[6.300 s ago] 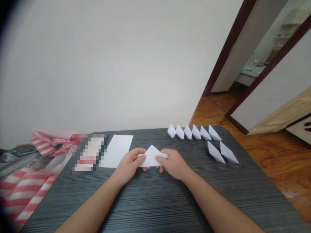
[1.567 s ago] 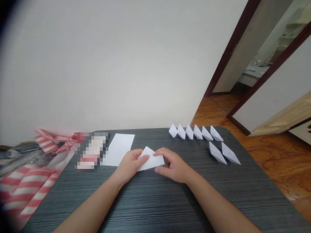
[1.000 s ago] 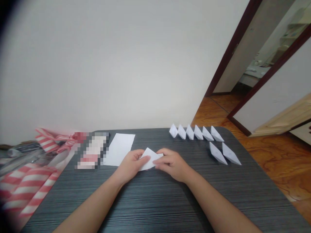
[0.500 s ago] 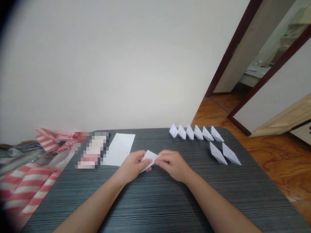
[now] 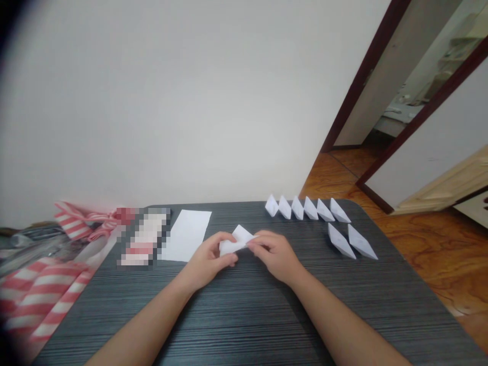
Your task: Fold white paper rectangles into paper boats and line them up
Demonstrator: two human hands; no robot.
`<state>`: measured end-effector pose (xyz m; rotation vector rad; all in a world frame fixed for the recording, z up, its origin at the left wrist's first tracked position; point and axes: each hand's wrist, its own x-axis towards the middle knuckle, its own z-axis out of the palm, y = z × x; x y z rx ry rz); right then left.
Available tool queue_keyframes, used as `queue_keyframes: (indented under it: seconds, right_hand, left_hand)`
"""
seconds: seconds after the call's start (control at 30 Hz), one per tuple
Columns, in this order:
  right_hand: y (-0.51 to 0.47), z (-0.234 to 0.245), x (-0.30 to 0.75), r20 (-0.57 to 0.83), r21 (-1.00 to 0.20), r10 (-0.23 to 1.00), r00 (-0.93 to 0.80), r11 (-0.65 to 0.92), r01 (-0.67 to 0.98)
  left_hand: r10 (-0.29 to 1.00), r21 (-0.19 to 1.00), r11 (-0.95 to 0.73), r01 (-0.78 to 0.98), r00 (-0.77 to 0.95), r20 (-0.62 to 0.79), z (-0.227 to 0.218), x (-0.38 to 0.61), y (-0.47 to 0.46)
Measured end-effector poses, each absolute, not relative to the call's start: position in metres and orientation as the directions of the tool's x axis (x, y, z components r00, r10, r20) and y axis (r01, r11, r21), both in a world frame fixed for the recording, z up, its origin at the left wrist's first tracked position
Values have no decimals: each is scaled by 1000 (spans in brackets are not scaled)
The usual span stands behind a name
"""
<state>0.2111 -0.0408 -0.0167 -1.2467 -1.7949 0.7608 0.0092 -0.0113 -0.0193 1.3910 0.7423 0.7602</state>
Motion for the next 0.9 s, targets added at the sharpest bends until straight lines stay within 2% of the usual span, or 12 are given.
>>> queue_keyframes:
  seconds: [0.17, 0.47, 0.63, 0.9]
  right_hand:
    - [-41, -19, 213, 274, -833, 947, -169, 321, 451]
    - [-41, -16, 210, 268, -839, 948, -171, 317, 442]
    - [-41, -18, 210, 263, -845, 955, -138, 297, 445]
    - [-43, -29, 210, 145, -913, 989, -29, 145, 383]
  left_hand:
    - [831, 997, -62, 45, 556, 27, -19, 10, -10]
    - [840, 996, -42, 76, 543, -6, -22, 10, -7]
    - [863, 993, 37, 114, 497, -89, -19, 10, -6]
    - [881, 993, 120, -20, 463, -97, -17, 15, -7]
